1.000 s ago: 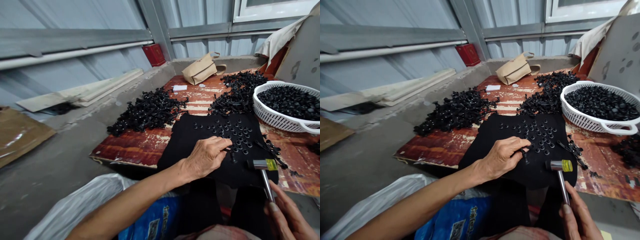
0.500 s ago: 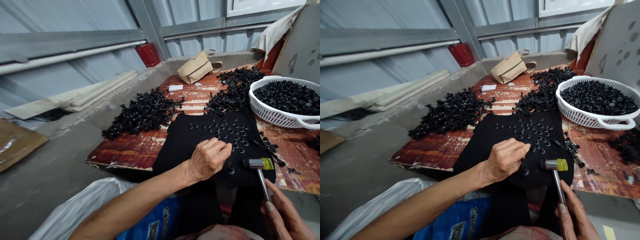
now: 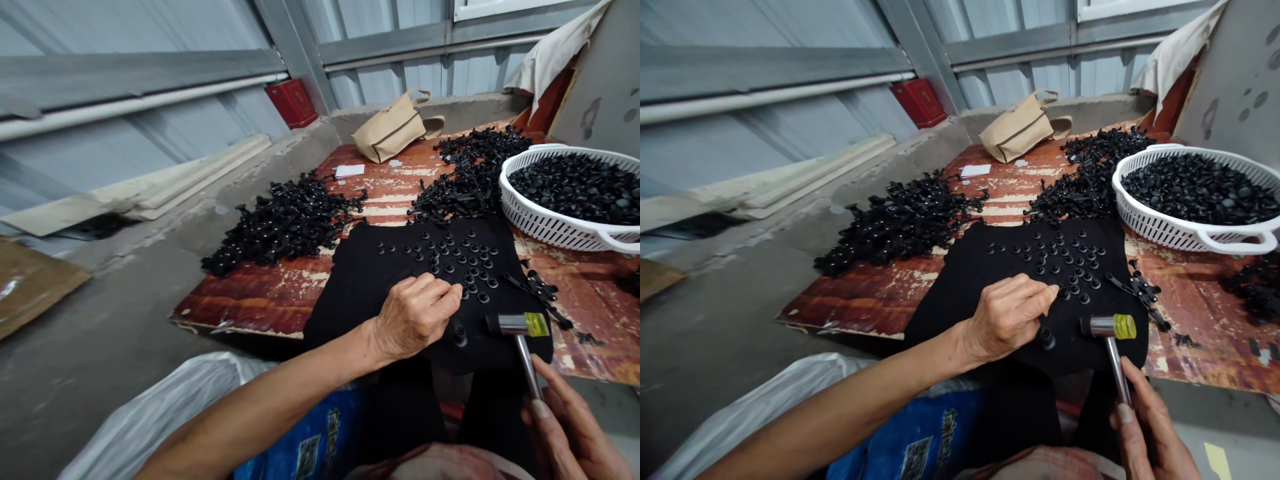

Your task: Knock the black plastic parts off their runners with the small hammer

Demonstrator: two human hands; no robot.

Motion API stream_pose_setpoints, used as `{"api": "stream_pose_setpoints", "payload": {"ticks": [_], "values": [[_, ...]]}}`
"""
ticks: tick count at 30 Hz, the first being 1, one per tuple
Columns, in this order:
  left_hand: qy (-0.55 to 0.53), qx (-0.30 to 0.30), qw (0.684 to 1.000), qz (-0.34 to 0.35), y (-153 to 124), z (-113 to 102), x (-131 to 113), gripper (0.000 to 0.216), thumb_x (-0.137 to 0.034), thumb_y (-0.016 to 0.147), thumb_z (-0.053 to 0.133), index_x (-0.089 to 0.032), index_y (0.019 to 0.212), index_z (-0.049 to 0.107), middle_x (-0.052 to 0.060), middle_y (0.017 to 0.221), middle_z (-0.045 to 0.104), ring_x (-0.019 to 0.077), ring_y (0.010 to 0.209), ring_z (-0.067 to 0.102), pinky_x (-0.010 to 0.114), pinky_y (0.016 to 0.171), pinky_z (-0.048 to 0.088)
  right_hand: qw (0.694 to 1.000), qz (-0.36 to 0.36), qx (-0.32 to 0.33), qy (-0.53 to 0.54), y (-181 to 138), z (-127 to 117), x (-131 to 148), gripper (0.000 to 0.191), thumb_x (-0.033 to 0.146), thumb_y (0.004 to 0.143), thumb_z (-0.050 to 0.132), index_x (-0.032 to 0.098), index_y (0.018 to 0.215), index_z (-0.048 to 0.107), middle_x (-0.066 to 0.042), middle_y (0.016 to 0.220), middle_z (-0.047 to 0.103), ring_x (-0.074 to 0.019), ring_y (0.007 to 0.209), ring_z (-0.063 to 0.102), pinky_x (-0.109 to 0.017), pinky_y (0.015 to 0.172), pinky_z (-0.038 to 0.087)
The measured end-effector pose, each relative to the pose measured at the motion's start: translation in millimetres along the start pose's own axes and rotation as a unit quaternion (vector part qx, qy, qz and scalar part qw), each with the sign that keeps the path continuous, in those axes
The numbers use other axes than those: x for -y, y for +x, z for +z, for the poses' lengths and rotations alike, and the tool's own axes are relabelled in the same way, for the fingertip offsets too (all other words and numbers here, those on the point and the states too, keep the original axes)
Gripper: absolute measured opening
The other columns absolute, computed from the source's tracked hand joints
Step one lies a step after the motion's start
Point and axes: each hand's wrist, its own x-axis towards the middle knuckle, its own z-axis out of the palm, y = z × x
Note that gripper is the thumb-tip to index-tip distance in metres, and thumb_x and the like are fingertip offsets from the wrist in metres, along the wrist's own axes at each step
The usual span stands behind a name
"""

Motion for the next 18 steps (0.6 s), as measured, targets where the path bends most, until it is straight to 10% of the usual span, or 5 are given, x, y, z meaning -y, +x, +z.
{"api": "stream_pose_setpoints", "payload": {"ticks": [18], "values": [[-0.071, 0.261, 0.956, -0.114, 12, -37, -3, 0.053, -0.022, 0.075, 0.048, -0.006, 0.125, 0.045, 0.013, 0.106, 0.059, 0.0254, 0.092, 0.05, 0.043, 0.083, 0.043, 0.999, -0.026, -0.007, -0.021, 1, -3, -1, 0.041, 0.033, 0.09, 0.058, 0.026, 0.13, 0.058, -0.005, 0.127, 0.063, -0.0195, 0.116, 0.059, -0.024, 0.096, 0.046]]}}
